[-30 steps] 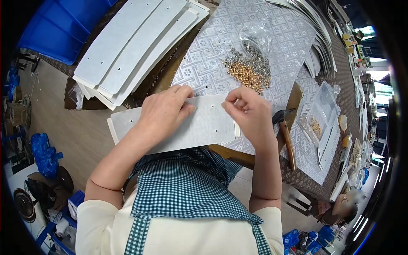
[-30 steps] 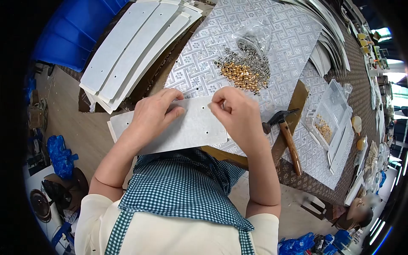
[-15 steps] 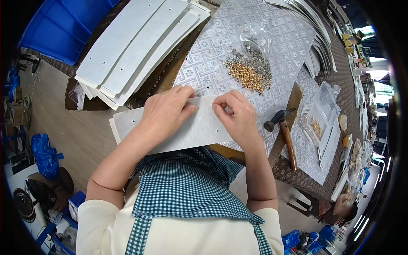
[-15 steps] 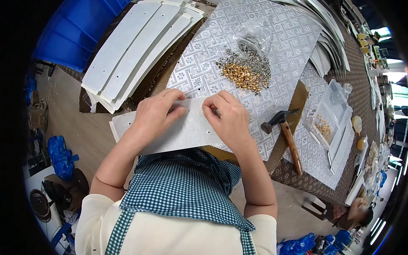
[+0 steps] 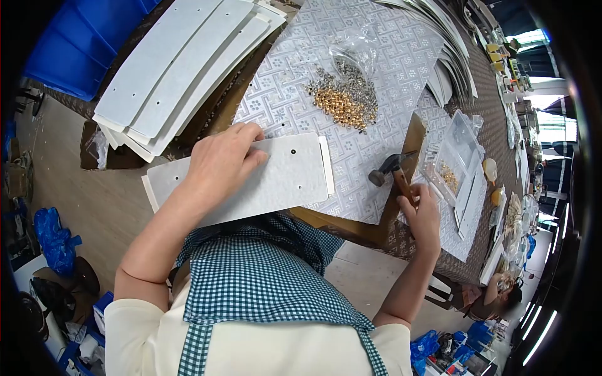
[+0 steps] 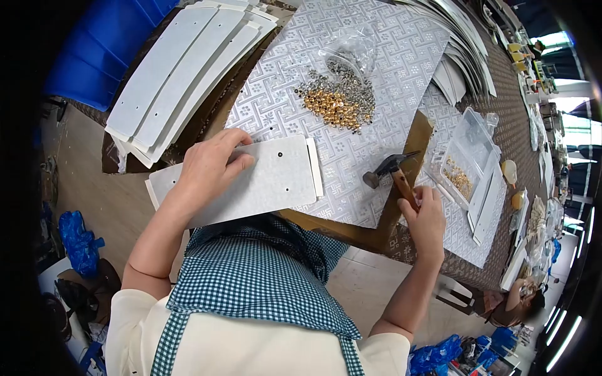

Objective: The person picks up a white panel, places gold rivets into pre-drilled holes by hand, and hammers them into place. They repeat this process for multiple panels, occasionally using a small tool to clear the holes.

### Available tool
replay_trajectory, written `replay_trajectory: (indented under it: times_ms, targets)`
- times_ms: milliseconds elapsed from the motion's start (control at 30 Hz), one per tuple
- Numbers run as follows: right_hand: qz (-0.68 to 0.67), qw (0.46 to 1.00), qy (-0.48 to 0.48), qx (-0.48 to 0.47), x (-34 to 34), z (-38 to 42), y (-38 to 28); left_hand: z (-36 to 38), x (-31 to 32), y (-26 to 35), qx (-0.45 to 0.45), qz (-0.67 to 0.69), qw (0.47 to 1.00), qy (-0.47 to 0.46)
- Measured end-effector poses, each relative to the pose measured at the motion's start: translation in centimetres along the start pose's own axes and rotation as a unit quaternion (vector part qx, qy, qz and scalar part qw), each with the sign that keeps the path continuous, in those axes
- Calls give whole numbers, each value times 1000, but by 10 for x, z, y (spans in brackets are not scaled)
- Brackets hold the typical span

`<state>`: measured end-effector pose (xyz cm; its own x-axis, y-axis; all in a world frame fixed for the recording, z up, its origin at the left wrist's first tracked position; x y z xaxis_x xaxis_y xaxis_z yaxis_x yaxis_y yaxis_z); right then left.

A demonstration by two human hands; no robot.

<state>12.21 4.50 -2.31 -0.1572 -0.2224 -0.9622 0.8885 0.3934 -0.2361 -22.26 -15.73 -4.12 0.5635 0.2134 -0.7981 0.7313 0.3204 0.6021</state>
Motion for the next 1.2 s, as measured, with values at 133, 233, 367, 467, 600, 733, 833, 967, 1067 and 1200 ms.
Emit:
replay_trajectory:
  times_ms: [133,233,367,467,600,733,833,967,1067,1200]
  targets:
    - [-3,1000,-2,-27,-2,17,-2,1,-2,-1,0,5,1000,-4]
    - [-159,983,51,-75,1,31,-27,0,-3,2,-4,2,1000,-10]
    - [-274,936,177,-133,-19,53,-83,0,-4,2,-5,1,1000,-16]
    - [-304,898,225,-223,-24,58,-105,0,-2,0,-4,-11,1000,-13]
    - [-366,889,144,-234,-1,52,-136,0,-2,0,-6,-7,1000,-12]
    - [-17,975,-12,-220,26,32,-135,1,-3,1,-1,-1,1000,-13]
    - [-133,964,47,-224,-6,36,-139,1,-2,0,3,-1,1000,-8]
    - [-411,843,240,-251,-36,52,-148,-1,-3,1,-8,-5,1000,-19]
    - [-433,830,237,-259,-26,55,-158,0,-2,0,0,-8,1000,-10]
    - [31,974,-54,-220,29,37,-143,0,-2,-1,0,-4,1000,-6]
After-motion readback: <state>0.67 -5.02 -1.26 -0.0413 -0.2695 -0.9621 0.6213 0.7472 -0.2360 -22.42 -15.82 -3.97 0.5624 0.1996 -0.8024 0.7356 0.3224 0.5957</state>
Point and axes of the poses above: each hand's wrist, its own z-axis away from the middle knuckle, its own x-axis out of the palm, y = z × x, the point moved 2 cm from there along -z, towards the middle knuckle, and after that the axes turned 1 degree about x, right-handed, at the moved point
